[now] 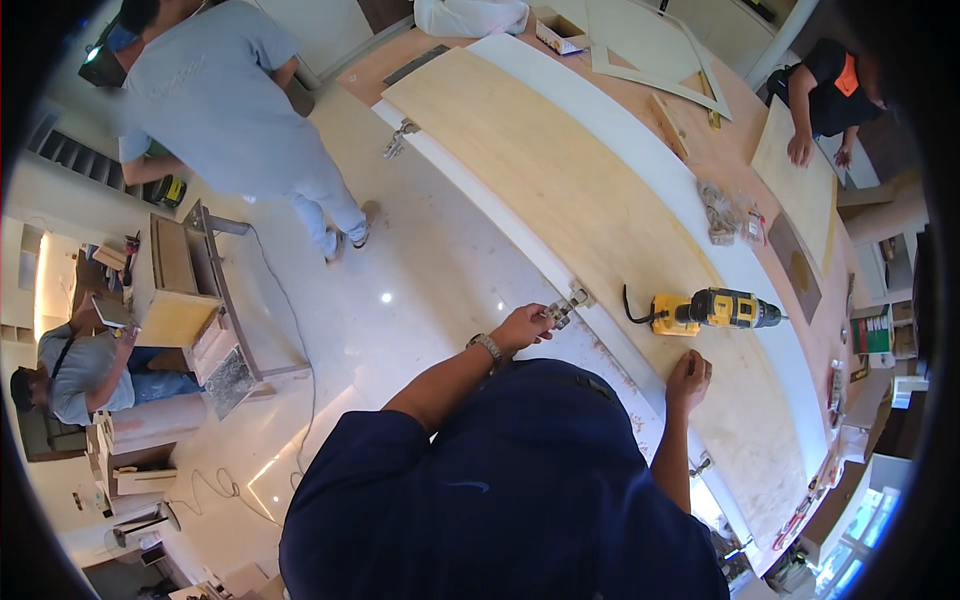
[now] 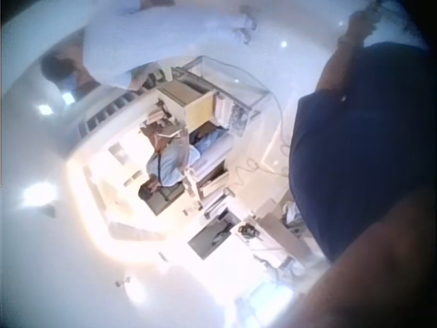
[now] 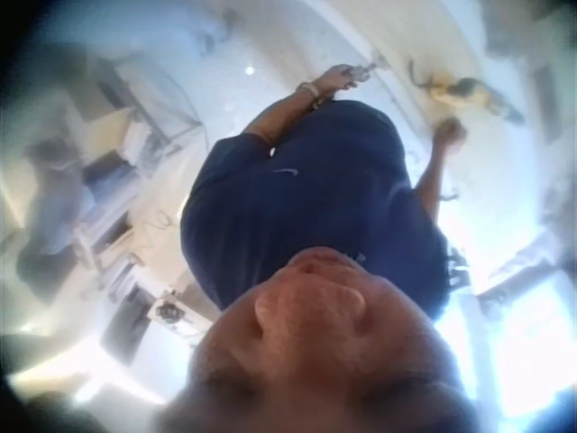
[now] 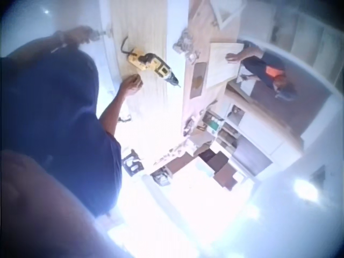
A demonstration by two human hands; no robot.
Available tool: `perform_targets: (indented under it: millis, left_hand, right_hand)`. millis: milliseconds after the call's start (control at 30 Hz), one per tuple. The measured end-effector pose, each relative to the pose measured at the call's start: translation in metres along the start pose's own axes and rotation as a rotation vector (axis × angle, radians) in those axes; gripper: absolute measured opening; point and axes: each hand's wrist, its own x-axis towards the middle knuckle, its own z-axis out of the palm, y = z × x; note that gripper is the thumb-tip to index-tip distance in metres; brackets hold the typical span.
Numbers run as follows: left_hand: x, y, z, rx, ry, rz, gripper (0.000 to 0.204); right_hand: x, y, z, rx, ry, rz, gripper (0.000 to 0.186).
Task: The person installs hinges on a wooden panel using a power drill and a screwdriver, first drilling pilot holes and then tightening the screws into the hinge plates.
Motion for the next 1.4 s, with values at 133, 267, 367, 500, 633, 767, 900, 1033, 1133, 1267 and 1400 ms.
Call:
perform_targets:
  millis: [133, 267, 367, 500, 633, 767, 900, 1033, 1133, 1267, 1400]
  left_hand:
    - [0.0, 0.002, 0.0, 0.083, -0.012, 0.037, 0.034]
    - [0.005, -0.004, -0.003, 0.151, -0.019, 0.107, 0.032]
    - [0.009, -0.01, -0.006, 0.19, -0.029, 0.196, 0.033]
    - [0.011, -0.008, -0.01, 0.298, -0.059, 0.2, 0.036]
    - [0.009, -0.001, -0.011, 0.356, -0.066, 0.184, 0.037]
    - [0.007, 0.008, -0.016, 0.454, -0.112, 0.158, 0.038]
    - [0.008, 0.007, -0.02, 0.546, -0.131, 0.195, 0.042]
    - [0.008, 0.009, -0.02, 0.587, -0.14, 0.208, 0.044]
    - [0.011, 0.006, -0.024, 0.567, -0.17, 0.234, 0.045]
    - [0.017, 0.003, -0.028, 0.646, -0.197, 0.235, 0.045]
    - [0.021, -0.001, -0.029, 0.641, -0.22, 0.269, 0.045]
  right_hand:
    - [-0.003, -0.003, 0.001, -0.071, -0.011, 0.052, 0.028]
    - [-0.002, -0.004, 0.001, -0.089, -0.026, 0.077, 0.031]
    - [-0.001, -0.006, 0.002, -0.077, -0.033, 0.097, 0.03]
    - [-0.001, -0.004, 0.004, -0.08, -0.037, 0.116, 0.029]
    - [-0.004, -0.003, 0.006, -0.086, -0.018, 0.157, 0.029]
    - [-0.009, -0.006, 0.009, -0.114, 0.001, 0.1, 0.03]
    - [-0.016, -0.012, 0.011, -0.131, -0.008, 0.114, 0.031]
    - [-0.028, -0.018, 0.008, -0.235, -0.016, 0.011, 0.034]
    - [-0.033, -0.026, 0.006, -0.223, -0.051, -0.001, 0.036]
    - [-0.04, -0.037, 0.003, -0.213, -0.139, 0.03, 0.041]
    - [-0.05, -0.028, 0.009, -0.229, -0.164, 0.065, 0.046]
